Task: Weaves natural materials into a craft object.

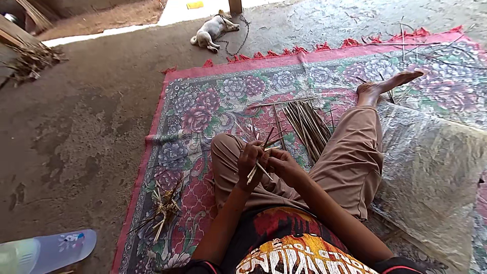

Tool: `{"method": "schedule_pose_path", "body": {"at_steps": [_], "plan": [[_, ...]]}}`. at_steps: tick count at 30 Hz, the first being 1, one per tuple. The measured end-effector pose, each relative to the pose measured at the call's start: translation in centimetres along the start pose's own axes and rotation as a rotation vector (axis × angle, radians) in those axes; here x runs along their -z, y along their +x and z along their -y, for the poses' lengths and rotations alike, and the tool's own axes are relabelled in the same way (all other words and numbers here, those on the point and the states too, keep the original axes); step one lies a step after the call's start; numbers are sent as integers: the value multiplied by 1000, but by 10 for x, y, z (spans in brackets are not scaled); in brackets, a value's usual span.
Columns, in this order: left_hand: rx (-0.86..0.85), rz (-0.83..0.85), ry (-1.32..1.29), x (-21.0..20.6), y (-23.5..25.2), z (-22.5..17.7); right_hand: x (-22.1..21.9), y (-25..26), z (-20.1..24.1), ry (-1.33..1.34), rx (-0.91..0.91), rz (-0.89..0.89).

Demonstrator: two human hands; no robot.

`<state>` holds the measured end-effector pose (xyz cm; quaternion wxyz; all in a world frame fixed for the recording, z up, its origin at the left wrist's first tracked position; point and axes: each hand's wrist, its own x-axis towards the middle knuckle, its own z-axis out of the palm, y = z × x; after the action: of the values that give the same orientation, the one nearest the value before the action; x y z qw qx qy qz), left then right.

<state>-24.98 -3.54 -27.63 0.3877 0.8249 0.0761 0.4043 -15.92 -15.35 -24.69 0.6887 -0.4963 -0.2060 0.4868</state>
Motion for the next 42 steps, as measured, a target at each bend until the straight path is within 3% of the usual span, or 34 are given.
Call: {"method": "schedule_pose_path", "body": {"at_steps": [2, 6, 10, 13, 17, 23, 32, 38, 42], "plan": [[106, 17, -276, -3, -3, 0, 7, -1, 4, -8, -4, 90], [520, -37, -775, -1, 9, -21, 7, -8, 16, 211, 99, 223], [605, -17, -1095, 12, 21, -26, 7, -13, 33, 118, 269, 111], [556, -45, -1140, 15, 21, -23, 6, -15, 35, -101, 306, -12], [567, -27, -1109, 16, 21, -25, 0, -8, 18, -331, 184, -17], [448, -27, -1041, 14, 14, -18, -15, -6, 6, -231, 138, 33], [756, -219, -1420, 13, 22, -27, 4, -4, 1, -80, 55, 228], [699, -229, -1238, 1, 21, -29, -3, 0, -6, -85, 58, 42], [609, -200, -1049, -5, 13, -19, 1, 1, -12, -197, 156, 64]]}}
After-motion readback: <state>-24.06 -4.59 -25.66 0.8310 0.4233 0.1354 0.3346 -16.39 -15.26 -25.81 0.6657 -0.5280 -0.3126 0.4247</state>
